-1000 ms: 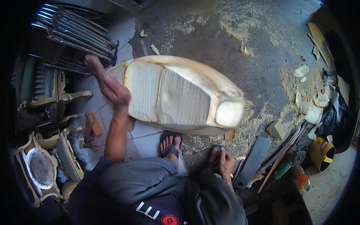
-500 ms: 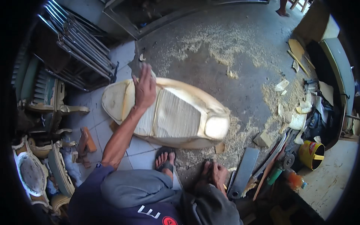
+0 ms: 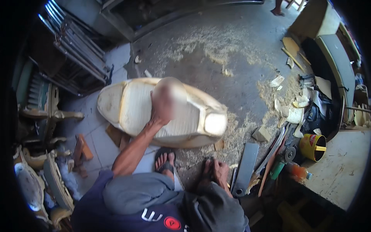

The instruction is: The person shapes a foam motorcycle seat by carving its edges and surfaces using a large knife and then smoothing the foam with a sanding block.

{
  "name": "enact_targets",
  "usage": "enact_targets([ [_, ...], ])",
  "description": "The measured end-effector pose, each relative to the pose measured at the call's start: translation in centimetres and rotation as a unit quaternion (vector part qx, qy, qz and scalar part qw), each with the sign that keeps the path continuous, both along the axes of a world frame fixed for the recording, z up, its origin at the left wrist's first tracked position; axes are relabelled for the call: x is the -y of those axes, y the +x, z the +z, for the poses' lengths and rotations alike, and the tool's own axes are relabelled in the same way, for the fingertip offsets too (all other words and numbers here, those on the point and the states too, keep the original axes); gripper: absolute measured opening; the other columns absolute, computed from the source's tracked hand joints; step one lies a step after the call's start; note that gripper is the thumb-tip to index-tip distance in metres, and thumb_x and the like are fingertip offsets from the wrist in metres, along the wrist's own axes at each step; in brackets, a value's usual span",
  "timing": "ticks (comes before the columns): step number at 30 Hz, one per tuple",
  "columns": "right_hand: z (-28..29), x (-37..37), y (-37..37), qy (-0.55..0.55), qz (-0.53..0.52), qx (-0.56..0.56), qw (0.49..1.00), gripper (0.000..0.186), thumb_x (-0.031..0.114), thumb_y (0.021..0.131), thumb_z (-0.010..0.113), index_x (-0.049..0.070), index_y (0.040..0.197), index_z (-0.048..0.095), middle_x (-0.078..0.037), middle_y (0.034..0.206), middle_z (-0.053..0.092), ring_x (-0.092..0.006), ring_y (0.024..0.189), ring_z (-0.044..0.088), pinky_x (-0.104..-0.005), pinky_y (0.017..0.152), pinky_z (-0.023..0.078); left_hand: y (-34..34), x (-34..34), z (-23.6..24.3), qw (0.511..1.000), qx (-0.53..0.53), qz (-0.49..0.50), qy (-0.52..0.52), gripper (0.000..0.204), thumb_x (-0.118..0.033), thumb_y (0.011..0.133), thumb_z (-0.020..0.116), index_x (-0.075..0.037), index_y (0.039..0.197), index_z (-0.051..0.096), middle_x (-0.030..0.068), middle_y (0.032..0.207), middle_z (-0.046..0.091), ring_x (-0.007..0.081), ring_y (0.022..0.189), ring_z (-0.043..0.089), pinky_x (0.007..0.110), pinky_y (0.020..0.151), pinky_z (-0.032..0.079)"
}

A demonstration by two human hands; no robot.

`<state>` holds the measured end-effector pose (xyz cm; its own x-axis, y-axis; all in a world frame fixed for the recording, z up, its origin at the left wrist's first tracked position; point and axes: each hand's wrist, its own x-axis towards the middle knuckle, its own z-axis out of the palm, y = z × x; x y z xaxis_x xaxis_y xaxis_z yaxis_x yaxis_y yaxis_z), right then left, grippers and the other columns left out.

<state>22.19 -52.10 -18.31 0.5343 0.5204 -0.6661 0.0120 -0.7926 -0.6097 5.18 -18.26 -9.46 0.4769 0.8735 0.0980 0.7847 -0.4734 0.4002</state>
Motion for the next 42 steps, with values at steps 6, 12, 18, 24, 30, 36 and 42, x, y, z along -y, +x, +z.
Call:
enact_targets([
  [6, 1.5, -0.8, 0.0, -0.019, -0.054, -0.064, 0.996, 0.047, 0.038, 0.099, 0.060, -0.004, 0.082, 0.071, -0.011, 0.064, 0.065, -0.0157, 0.062, 0.061, -0.0364, 0.062, 0.050, -0.5, 3.6, 1.6, 0.988, 0.126, -0.070, 0.058, 0.055, -0.024, 0.108, 0.035, -0.007, 0.160, 0.034, 0.0186, 0.166, 0.031, 0.0384, 0.155, 0.024, 0.055, 0.125, 0.012],
  [12, 1.5, -1.3, -1.1, -0.010, -0.059, -0.101, 0.993, 0.051, 0.038, 0.101, 0.059, 0.000, 0.069, 0.066, -0.005, 0.058, 0.060, -0.0127, 0.052, 0.053, -0.0324, 0.051, 0.042, -2.3, 5.5, -1.5, 0.996, 0.038, -0.074, -0.025, 0.055, -0.026, 0.104, 0.039, -0.009, 0.157, 0.043, 0.0195, 0.164, 0.034, 0.0422, 0.152, 0.030, 0.058, 0.124, 0.014],
  [18, 1.0, -0.5, -0.6, -0.016, -0.056, -0.091, 0.994, 0.049, 0.035, 0.101, 0.061, -0.001, 0.069, 0.067, -0.005, 0.058, 0.060, -0.0100, 0.054, 0.050, -0.0324, 0.051, 0.041, -1.3, 5.0, -1.0, 0.996, 0.031, -0.081, -0.031, 0.055, -0.022, 0.102, 0.040, -0.003, 0.154, 0.046, 0.0233, 0.161, 0.037, 0.0431, 0.151, 0.031, 0.056, 0.124, 0.016],
  [24, 2.0, -1.2, -0.2, -0.029, -0.057, -0.118, 0.991, 0.049, 0.034, 0.102, 0.062, -0.002, 0.069, 0.068, -0.003, 0.057, 0.060, -0.0090, 0.056, 0.052, -0.0329, 0.051, 0.042, -1.7, 5.1, -0.9, 0.996, 0.012, -0.088, -0.030, 0.056, -0.022, 0.101, 0.041, -0.002, 0.153, 0.045, 0.0236, 0.160, 0.039, 0.0436, 0.151, 0.033, 0.057, 0.124, 0.017],
  [30, 2.7, -2.2, 0.9, -0.059, -0.033, -0.140, 0.988, 0.046, 0.035, 0.101, 0.061, -0.004, 0.080, 0.073, -0.016, 0.063, 0.067, -0.0154, 0.058, 0.062, -0.0359, 0.060, 0.051, 0.2, 5.3, 0.3, 0.994, 0.038, -0.103, -0.011, 0.057, -0.026, 0.103, 0.042, 0.005, 0.151, 0.041, 0.0278, 0.155, 0.043, 0.0467, 0.148, 0.035, 0.060, 0.123, 0.017],
  [36, 1.9, -1.4, 0.7, -0.054, -0.046, -0.154, 0.986, 0.047, 0.036, 0.101, 0.061, -0.004, 0.080, 0.072, -0.016, 0.062, 0.066, -0.0149, 0.057, 0.061, -0.0354, 0.059, 0.050, 4.4, 4.5, 2.8, 0.974, 0.110, -0.200, -0.007, 0.054, -0.031, 0.106, 0.042, 0.008, 0.143, 0.044, 0.0275, 0.144, 0.053, 0.0453, 0.140, 0.048, 0.064, 0.122, 0.016],
  [42, 2.0, -1.6, 0.7, -0.060, -0.047, -0.145, 0.987, 0.048, 0.037, 0.100, 0.062, -0.004, 0.078, 0.071, -0.017, 0.060, 0.064, -0.0164, 0.055, 0.059, -0.0378, 0.058, 0.049, 6.1, 4.8, 2.1, 0.966, 0.156, -0.206, -0.026, 0.053, -0.029, 0.108, 0.036, 0.008, 0.146, 0.038, 0.0263, 0.134, 0.063, 0.0401, 0.133, 0.057, 0.065, 0.122, 0.015],
])
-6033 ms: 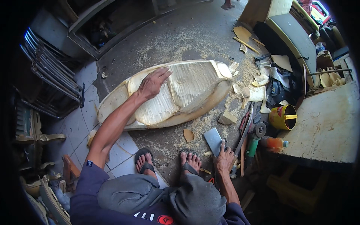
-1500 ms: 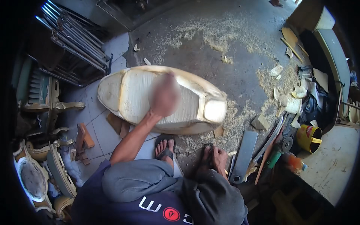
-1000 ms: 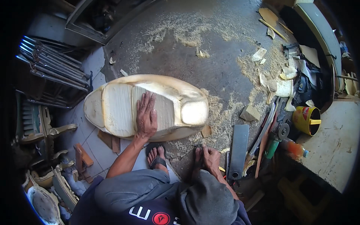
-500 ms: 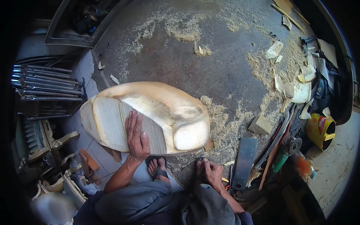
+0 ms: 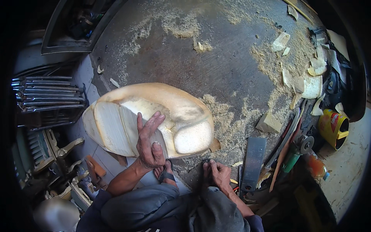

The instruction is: The person shapes a foam motorcycle seat by carving its edges and surfaces using a large knife and then smoothing the foam with a sanding block.

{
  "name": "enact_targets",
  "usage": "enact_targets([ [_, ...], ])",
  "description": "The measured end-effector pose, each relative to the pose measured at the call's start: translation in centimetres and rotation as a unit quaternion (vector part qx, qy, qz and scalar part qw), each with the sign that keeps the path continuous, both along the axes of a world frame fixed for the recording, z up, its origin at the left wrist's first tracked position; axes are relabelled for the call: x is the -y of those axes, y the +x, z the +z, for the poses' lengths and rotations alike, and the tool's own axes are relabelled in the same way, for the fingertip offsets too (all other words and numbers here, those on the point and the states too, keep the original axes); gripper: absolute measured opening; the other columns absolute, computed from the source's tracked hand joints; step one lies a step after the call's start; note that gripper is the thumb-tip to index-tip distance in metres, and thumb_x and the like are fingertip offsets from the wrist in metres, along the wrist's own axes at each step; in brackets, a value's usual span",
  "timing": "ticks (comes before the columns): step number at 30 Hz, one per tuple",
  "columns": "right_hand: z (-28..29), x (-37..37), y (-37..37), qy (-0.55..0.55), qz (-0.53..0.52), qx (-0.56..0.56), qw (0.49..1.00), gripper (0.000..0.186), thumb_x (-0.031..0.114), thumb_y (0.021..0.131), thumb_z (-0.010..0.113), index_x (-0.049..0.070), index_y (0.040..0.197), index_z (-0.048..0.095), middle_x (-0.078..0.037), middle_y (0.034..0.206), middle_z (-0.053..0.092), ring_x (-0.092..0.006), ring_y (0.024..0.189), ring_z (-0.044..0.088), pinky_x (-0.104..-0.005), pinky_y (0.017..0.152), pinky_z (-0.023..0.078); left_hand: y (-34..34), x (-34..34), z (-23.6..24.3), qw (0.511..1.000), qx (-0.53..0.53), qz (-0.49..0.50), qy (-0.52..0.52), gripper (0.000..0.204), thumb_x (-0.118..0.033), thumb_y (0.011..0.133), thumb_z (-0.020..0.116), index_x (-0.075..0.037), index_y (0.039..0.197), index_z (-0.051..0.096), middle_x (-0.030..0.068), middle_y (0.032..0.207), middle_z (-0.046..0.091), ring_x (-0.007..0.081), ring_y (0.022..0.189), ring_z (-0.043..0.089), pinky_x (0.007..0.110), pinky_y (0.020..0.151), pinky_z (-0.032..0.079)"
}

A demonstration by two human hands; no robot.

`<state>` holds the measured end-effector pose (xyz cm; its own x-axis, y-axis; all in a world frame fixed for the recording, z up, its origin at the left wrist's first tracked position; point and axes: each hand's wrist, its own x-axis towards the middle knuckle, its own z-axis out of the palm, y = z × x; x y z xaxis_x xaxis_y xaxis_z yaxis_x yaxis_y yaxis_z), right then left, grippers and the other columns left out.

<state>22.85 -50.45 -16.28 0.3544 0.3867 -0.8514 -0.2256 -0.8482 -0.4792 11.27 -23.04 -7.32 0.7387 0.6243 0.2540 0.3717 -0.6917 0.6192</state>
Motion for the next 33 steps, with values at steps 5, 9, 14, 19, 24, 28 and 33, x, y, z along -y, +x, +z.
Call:
enact_targets([
  [5, -0.2, 0.2, -0.1, 0.002, 0.010, 0.020, 1.000, 0.050, 0.039, 0.100, 0.062, -0.006, 0.078, 0.069, -0.019, 0.057, 0.057, -0.0160, 0.053, 0.054, -0.0390, 0.056, 0.046, 0.1, 0.2, -0.1, 1.000, -0.014, -0.019, -0.005, 0.051, -0.027, 0.109, 0.032, 0.009, 0.145, 0.037, 0.0249, 0.130, 0.066, 0.0390, 0.133, 0.057, 0.064, 0.123, 0.013],
  [9, -0.2, 0.2, -0.1, 0.000, 0.013, 0.023, 1.000, 0.051, 0.039, 0.100, 0.062, -0.006, 0.076, 0.068, -0.019, 0.055, 0.055, -0.0145, 0.053, 0.050, -0.0391, 0.055, 0.045, 0.1, 0.2, -0.3, 1.000, -0.019, -0.021, -0.012, 0.052, -0.027, 0.108, 0.032, 0.009, 0.144, 0.040, 0.0248, 0.132, 0.065, 0.0403, 0.132, 0.058, 0.063, 0.123, 0.013],
  [14, 0.4, -0.4, 0.1, 0.003, 0.008, 0.012, 1.000, 0.052, 0.039, 0.101, 0.061, -0.005, 0.074, 0.066, -0.017, 0.055, 0.054, -0.0136, 0.053, 0.048, -0.0390, 0.054, 0.044, -0.2, 0.7, -0.3, 0.993, -0.057, -0.036, 0.100, 0.047, -0.038, 0.107, 0.038, -0.013, 0.140, 0.060, 0.0231, 0.152, 0.049, 0.0413, 0.149, 0.037, 0.064, 0.124, 0.008],
  [19, 0.1, -0.1, 0.0, 0.005, 0.016, 0.016, 1.000, 0.049, 0.036, 0.101, 0.063, -0.005, 0.074, 0.068, -0.004, 0.056, 0.055, -0.0089, 0.056, 0.048, -0.0340, 0.052, 0.041, -0.2, 1.3, -0.1, 0.983, -0.143, -0.016, 0.116, 0.050, -0.047, 0.105, 0.039, -0.021, 0.135, 0.068, 0.0228, 0.157, 0.043, 0.0414, 0.156, 0.019, 0.065, 0.123, 0.001],
  [24, -0.2, 0.1, 0.0, -0.001, 0.016, 0.011, 1.000, 0.048, 0.035, 0.101, 0.063, -0.004, 0.074, 0.068, -0.004, 0.056, 0.056, -0.0091, 0.056, 0.049, -0.0336, 0.052, 0.042, -0.3, 1.5, -0.3, 0.982, -0.131, -0.010, 0.135, 0.050, -0.047, 0.103, 0.040, -0.022, 0.135, 0.068, 0.0222, 0.159, 0.041, 0.0424, 0.157, 0.013, 0.065, 0.123, -0.001],
  [28, -0.4, 0.4, -0.3, 0.021, 0.011, 0.021, 0.999, 0.047, 0.034, 0.101, 0.063, -0.004, 0.074, 0.069, -0.006, 0.057, 0.059, -0.0099, 0.057, 0.052, -0.0327, 0.054, 0.044, -0.9, 1.4, -1.0, 0.989, -0.049, -0.002, 0.141, 0.049, -0.047, 0.102, 0.041, -0.022, 0.136, 0.067, 0.0224, 0.160, 0.039, 0.0434, 0.156, 0.012, 0.065, 0.123, 0.000],
  [33, 0.3, -0.1, 0.1, 0.019, 0.015, 0.026, 0.999, 0.046, 0.033, 0.101, 0.063, -0.003, 0.074, 0.070, -0.007, 0.058, 0.060, -0.0105, 0.057, 0.053, -0.0324, 0.055, 0.045, -0.3, 1.5, -0.3, 0.982, -0.114, -0.013, 0.147, 0.048, -0.045, 0.103, 0.041, -0.022, 0.136, 0.068, 0.0225, 0.158, 0.040, 0.0436, 0.156, 0.014, 0.063, 0.124, 0.002],
])
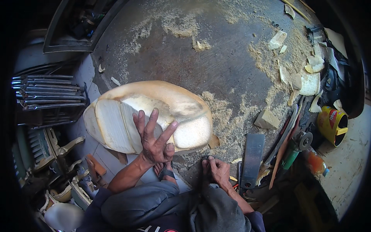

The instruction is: The person shapes a foam motorcycle seat by carving its edges and surfaces using a large knife and then smoothing the foam with a sanding block.

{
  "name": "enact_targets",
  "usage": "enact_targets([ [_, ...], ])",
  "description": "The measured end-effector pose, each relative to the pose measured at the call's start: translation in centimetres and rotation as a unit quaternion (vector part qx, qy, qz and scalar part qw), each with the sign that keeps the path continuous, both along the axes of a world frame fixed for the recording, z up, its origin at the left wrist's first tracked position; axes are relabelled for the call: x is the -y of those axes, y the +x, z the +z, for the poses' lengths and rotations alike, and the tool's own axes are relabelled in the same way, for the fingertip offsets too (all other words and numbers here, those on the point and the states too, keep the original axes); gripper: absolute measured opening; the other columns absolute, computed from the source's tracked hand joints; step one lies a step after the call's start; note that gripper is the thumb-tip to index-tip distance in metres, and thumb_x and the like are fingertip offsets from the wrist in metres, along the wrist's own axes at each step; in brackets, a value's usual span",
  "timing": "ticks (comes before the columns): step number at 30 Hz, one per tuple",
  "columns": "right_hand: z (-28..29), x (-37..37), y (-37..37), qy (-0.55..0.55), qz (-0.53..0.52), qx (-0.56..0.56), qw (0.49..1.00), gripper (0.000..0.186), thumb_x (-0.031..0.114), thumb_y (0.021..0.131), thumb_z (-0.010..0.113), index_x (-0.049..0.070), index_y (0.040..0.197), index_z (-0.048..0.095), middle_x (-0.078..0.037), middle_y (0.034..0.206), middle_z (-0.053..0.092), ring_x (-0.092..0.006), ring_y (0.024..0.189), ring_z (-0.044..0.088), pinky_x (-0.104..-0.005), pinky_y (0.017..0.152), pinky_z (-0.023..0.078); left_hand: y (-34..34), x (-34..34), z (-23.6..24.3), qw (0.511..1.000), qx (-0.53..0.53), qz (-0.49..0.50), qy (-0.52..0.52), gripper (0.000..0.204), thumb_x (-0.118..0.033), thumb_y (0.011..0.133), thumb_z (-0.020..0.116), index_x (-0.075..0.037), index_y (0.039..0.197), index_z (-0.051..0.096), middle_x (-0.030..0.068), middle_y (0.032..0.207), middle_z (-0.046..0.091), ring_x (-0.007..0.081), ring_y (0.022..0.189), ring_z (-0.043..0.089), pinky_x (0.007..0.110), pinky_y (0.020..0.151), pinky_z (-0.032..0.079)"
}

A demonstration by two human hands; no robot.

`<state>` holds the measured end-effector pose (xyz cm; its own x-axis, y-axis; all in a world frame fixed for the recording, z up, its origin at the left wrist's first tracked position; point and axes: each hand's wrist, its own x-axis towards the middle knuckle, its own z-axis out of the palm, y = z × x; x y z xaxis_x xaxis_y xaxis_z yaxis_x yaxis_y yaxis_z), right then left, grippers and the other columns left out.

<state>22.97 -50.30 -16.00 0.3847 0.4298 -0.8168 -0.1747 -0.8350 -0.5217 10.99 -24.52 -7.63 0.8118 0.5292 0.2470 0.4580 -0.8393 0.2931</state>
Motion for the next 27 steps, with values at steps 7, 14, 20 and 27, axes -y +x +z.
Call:
enact_targets([
  [7, -0.3, 2.1, 0.8, 0.048, -0.001, 0.037, 0.998, 0.031, 0.027, 0.101, 0.064, -0.002, 0.093, 0.071, -0.011, 0.073, 0.068, -0.0154, 0.067, 0.062, -0.0334, 0.066, 0.052, -4.4, -2.4, 0.2, 0.998, 0.021, 0.064, 0.019, 0.052, -0.026, 0.101, 0.043, -0.005, 0.148, 0.047, 0.0301, 0.156, 0.039, 0.0514, 0.150, 0.024, 0.061, 0.123, 0.016],
  [14, 0.7, 7.4, 5.9, -0.126, 0.217, 0.463, 0.850, 0.087, 0.036, 0.084, 0.078, 0.009, 0.156, 0.037, -0.024, 0.153, 0.040, -0.0446, 0.139, 0.039, -0.0560, 0.113, 0.032, -31.8, -13.5, -3.2, 0.726, -0.008, 0.679, 0.105, 0.051, -0.026, 0.101, 0.051, 0.007, 0.140, 0.048, 0.0286, 0.148, 0.044, 0.0439, 0.143, 0.036, 0.055, 0.116, 0.031],
  [20, 0.1, 7.1, 5.1, -0.117, 0.152, 0.498, 0.846, 0.086, 0.042, 0.086, 0.069, 0.018, 0.159, 0.033, -0.020, 0.155, 0.040, -0.0404, 0.143, 0.037, -0.0530, 0.115, 0.030, -41.2, -9.9, -6.7, 0.341, 0.448, 0.739, -0.369, 0.065, -0.046, 0.107, 0.038, -0.001, 0.154, 0.036, 0.0196, 0.155, 0.044, 0.0379, 0.142, 0.043, 0.055, 0.116, 0.038],
  [27, -8.7, 5.9, -8.6, -0.214, 0.281, 0.260, 0.899, 0.074, 0.064, 0.102, 0.026, 0.016, 0.158, 0.031, -0.018, 0.149, 0.050, -0.0394, 0.144, 0.036, -0.0517, 0.120, 0.018, -36.4, -10.8, -8.5, 0.423, 0.508, 0.594, -0.458, 0.069, -0.056, 0.107, 0.035, -0.008, 0.157, 0.035, 0.0146, 0.158, 0.043, 0.0351, 0.141, 0.047, 0.054, 0.116, 0.039],
])
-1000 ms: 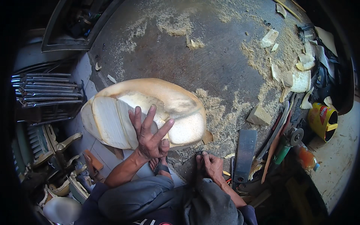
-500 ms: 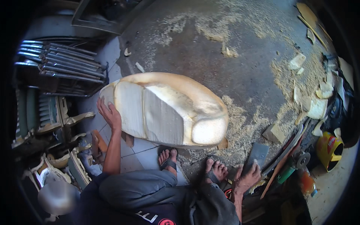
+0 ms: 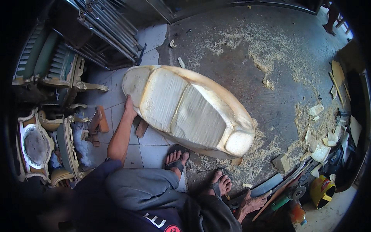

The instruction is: The person shapes a foam motorcycle seat by carving its edges and surfaces using a large knife and then smoothing the foam with a sanding block.

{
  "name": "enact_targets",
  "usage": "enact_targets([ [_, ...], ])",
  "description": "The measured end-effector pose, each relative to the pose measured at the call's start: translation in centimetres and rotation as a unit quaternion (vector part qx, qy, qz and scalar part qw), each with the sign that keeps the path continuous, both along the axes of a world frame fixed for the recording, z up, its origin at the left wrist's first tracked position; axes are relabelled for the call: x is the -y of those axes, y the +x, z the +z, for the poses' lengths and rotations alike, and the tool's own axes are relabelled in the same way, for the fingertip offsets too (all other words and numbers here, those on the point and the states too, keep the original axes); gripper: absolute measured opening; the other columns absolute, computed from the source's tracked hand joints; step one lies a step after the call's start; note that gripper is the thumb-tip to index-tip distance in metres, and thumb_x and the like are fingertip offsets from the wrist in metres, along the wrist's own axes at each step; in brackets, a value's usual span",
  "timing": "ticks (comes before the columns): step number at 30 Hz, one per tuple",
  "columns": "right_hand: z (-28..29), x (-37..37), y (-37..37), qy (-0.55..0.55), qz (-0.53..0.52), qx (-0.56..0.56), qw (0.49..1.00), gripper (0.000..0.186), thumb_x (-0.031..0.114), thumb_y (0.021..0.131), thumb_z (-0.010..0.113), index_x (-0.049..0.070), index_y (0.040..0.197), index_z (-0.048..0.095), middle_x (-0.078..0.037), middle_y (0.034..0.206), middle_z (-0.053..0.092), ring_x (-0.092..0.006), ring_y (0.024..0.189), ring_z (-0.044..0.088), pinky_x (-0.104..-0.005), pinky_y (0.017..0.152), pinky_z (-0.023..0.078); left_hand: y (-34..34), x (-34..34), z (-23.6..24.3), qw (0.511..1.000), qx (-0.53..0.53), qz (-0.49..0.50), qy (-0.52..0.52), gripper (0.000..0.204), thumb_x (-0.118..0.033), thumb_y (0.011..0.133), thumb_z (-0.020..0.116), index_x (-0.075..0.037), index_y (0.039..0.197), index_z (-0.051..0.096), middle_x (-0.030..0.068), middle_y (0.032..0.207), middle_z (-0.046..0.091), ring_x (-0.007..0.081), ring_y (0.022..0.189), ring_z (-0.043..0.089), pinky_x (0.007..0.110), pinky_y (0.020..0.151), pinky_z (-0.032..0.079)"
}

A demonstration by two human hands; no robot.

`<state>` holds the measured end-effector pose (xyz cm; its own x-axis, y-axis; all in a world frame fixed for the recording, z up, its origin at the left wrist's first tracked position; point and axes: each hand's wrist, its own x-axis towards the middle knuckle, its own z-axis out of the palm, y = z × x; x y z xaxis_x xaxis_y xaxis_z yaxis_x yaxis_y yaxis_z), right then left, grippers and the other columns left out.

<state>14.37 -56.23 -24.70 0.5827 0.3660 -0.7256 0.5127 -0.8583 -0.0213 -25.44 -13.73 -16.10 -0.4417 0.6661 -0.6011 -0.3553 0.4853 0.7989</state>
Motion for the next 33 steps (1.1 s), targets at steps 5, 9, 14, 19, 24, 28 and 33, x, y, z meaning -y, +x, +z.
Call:
enact_targets([
  [5, -0.6, 0.3, 1.1, 0.033, 0.018, 0.010, 0.999, 0.073, 0.062, 0.104, 0.026, 0.014, 0.158, 0.034, -0.019, 0.155, 0.045, -0.0393, 0.147, 0.034, -0.0501, 0.122, 0.016, -1.1, 0.8, 1.2, 0.998, 0.044, -0.006, 0.045, 0.067, -0.052, 0.106, 0.042, -0.006, 0.154, 0.038, 0.0149, 0.157, 0.044, 0.0347, 0.141, 0.047, 0.055, 0.115, 0.041],
  [9, -2.9, 0.9, 1.1, 0.031, 0.025, 0.021, 0.999, 0.072, 0.060, 0.105, 0.025, 0.012, 0.158, 0.036, -0.019, 0.159, 0.041, -0.0392, 0.149, 0.032, -0.0488, 0.124, 0.014, -0.3, 2.2, 3.8, 0.988, 0.146, -0.003, 0.056, 0.072, -0.051, 0.099, 0.059, -0.005, 0.151, 0.042, 0.0156, 0.155, 0.047, 0.0346, 0.141, 0.045, 0.054, 0.119, 0.035],
  [14, 4.2, 5.6, 19.3, 0.250, -0.180, 0.160, 0.938, 0.070, 0.014, 0.085, 0.076, -0.002, 0.146, 0.047, -0.023, 0.120, 0.064, -0.0349, 0.104, 0.064, -0.0422, 0.092, 0.052, 2.1, 8.8, 7.3, 0.988, 0.133, -0.049, 0.055, 0.085, -0.052, 0.090, 0.071, -0.002, 0.151, 0.040, 0.0178, 0.151, 0.044, 0.0353, 0.140, 0.042, 0.052, 0.121, 0.030],
  [19, -0.6, 1.3, 3.5, -0.027, 0.039, -0.016, 0.999, 0.075, 0.065, 0.102, 0.025, 0.021, 0.164, 0.024, -0.016, 0.168, 0.027, -0.0376, 0.150, 0.031, -0.0528, 0.123, 0.011, 10.9, 17.4, 4.9, 0.963, 0.258, -0.065, -0.050, 0.077, -0.048, 0.088, 0.070, -0.002, 0.145, 0.044, 0.0140, 0.145, 0.050, 0.0314, 0.134, 0.046, 0.050, 0.117, 0.034],
  [24, 4.8, 1.1, 10.2, 0.086, -0.079, 0.046, 0.992, 0.070, 0.054, 0.097, 0.047, 0.016, 0.156, 0.038, -0.020, 0.152, 0.045, -0.0432, 0.141, 0.039, -0.0554, 0.111, 0.031, 13.5, 23.9, 4.9, 0.879, 0.390, -0.229, -0.150, 0.060, -0.045, 0.095, 0.063, -0.002, 0.136, 0.055, 0.0154, 0.126, 0.063, 0.0294, 0.116, 0.060, 0.047, 0.103, 0.046],
  [28, 6.4, 2.6, 17.0, 0.111, -0.071, 0.221, 0.966, 0.079, 0.040, 0.089, 0.075, 0.009, 0.153, 0.041, -0.024, 0.142, 0.048, -0.0447, 0.125, 0.049, -0.0541, 0.103, 0.045, 15.4, 24.4, 4.7, 0.806, 0.391, -0.365, -0.251, 0.058, -0.047, 0.099, 0.061, 0.000, 0.134, 0.058, 0.0137, 0.122, 0.067, 0.0252, 0.114, 0.062, 0.043, 0.102, 0.048],
  [33, 2.5, -1.5, 1.5, 0.089, -0.033, 0.068, 0.993, 0.078, 0.047, 0.092, 0.060, 0.013, 0.158, 0.034, -0.022, 0.149, 0.042, -0.0434, 0.132, 0.041, -0.0557, 0.109, 0.034, 15.6, 20.2, 7.8, 0.776, 0.165, -0.580, -0.187, 0.049, -0.039, 0.106, 0.054, 0.002, 0.131, 0.061, 0.0103, 0.108, 0.069, 0.0169, 0.101, 0.065, 0.031, 0.088, 0.052],
])
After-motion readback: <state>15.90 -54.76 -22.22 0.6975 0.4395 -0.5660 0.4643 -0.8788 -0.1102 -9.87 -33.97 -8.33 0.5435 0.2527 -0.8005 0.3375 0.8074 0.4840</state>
